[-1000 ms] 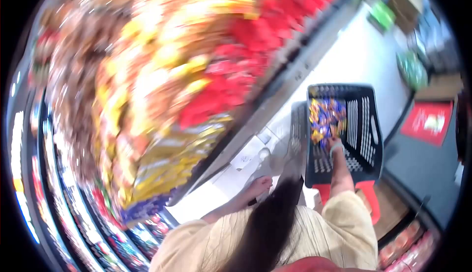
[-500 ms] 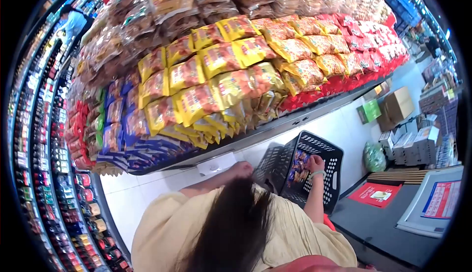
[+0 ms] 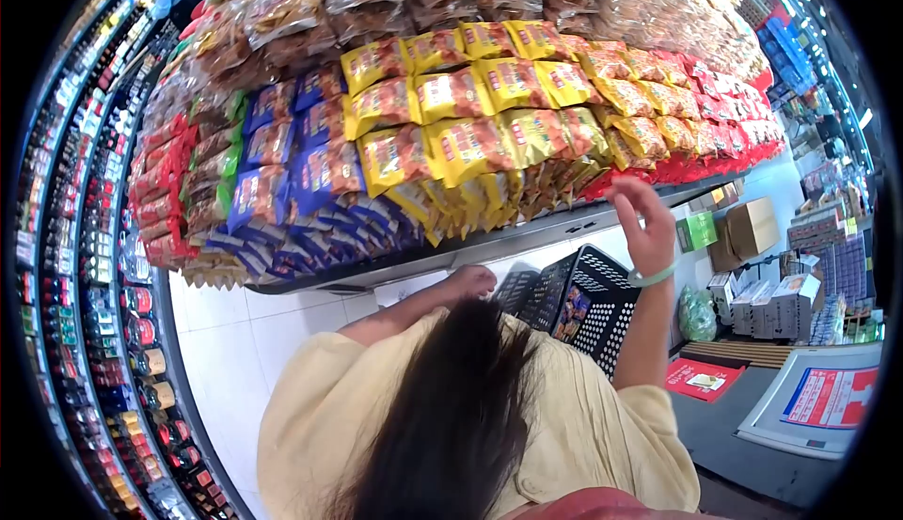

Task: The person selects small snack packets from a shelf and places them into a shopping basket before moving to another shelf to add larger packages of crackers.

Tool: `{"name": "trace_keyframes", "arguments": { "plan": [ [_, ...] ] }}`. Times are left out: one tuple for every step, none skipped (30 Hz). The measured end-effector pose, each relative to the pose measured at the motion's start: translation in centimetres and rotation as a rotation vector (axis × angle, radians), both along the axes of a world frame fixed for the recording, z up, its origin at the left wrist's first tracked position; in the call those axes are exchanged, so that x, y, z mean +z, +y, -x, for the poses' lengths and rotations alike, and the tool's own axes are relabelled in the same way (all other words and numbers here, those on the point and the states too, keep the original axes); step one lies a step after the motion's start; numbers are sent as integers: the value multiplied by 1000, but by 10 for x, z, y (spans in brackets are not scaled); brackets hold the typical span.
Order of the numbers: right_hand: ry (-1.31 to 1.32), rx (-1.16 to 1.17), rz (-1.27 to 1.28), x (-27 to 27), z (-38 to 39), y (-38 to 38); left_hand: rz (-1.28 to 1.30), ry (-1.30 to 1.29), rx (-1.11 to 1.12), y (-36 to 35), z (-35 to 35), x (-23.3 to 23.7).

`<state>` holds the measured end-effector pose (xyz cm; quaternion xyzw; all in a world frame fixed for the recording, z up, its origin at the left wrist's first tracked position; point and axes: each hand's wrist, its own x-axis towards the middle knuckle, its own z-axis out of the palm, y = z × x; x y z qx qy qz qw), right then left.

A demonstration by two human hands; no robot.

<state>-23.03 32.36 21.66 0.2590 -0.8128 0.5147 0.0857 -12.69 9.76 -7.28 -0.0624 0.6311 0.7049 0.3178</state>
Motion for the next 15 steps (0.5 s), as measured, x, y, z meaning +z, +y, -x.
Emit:
{"name": "trace_keyframes", "arguments": {
  "plan": [
    [38,65,-53,18,1,-18,-2,-3,8,-4,-1,9],
    [75,128,-106,33,2,-37,-29,52,2,-7,-2,16],
    [192,199,-178,47,5,-56,-54,106,-7,-11,-4,24],
    [310,268,-248,57,9,-76,-47,91,-19,-16,-6,38],
    [394,317,-314,63,14,-93,-45,90,-17,-19,-6,49],
    [477,363,-378,66,19,-110,-31,123,-49,-23,-7,59],
    [477,360,-373,66,26,-126,-17,155,-84,-27,-9,66],
    [595,398,-459,63,34,-141,-13,155,-87,-32,-12,71],
    [714,436,-547,62,40,-154,-38,172,-70,-37,-14,76],
    [713,435,-546,63,44,-164,-66,188,-52,-40,-16,79],
    [684,457,-571,63,47,-174,-67,186,-51,-45,-18,80],
    [656,484,-598,63,49,-183,-80,164,-52,-51,-19,81],
    [656,495,-599,63,51,-193,-93,142,-50,-56,-21,82],
    [673,537,-595,62,52,-203,-97,139,-39,-59,-23,82],
    [690,579,-589,62,50,-213,-112,141,-32,-62,-25,85]
  ]
}}
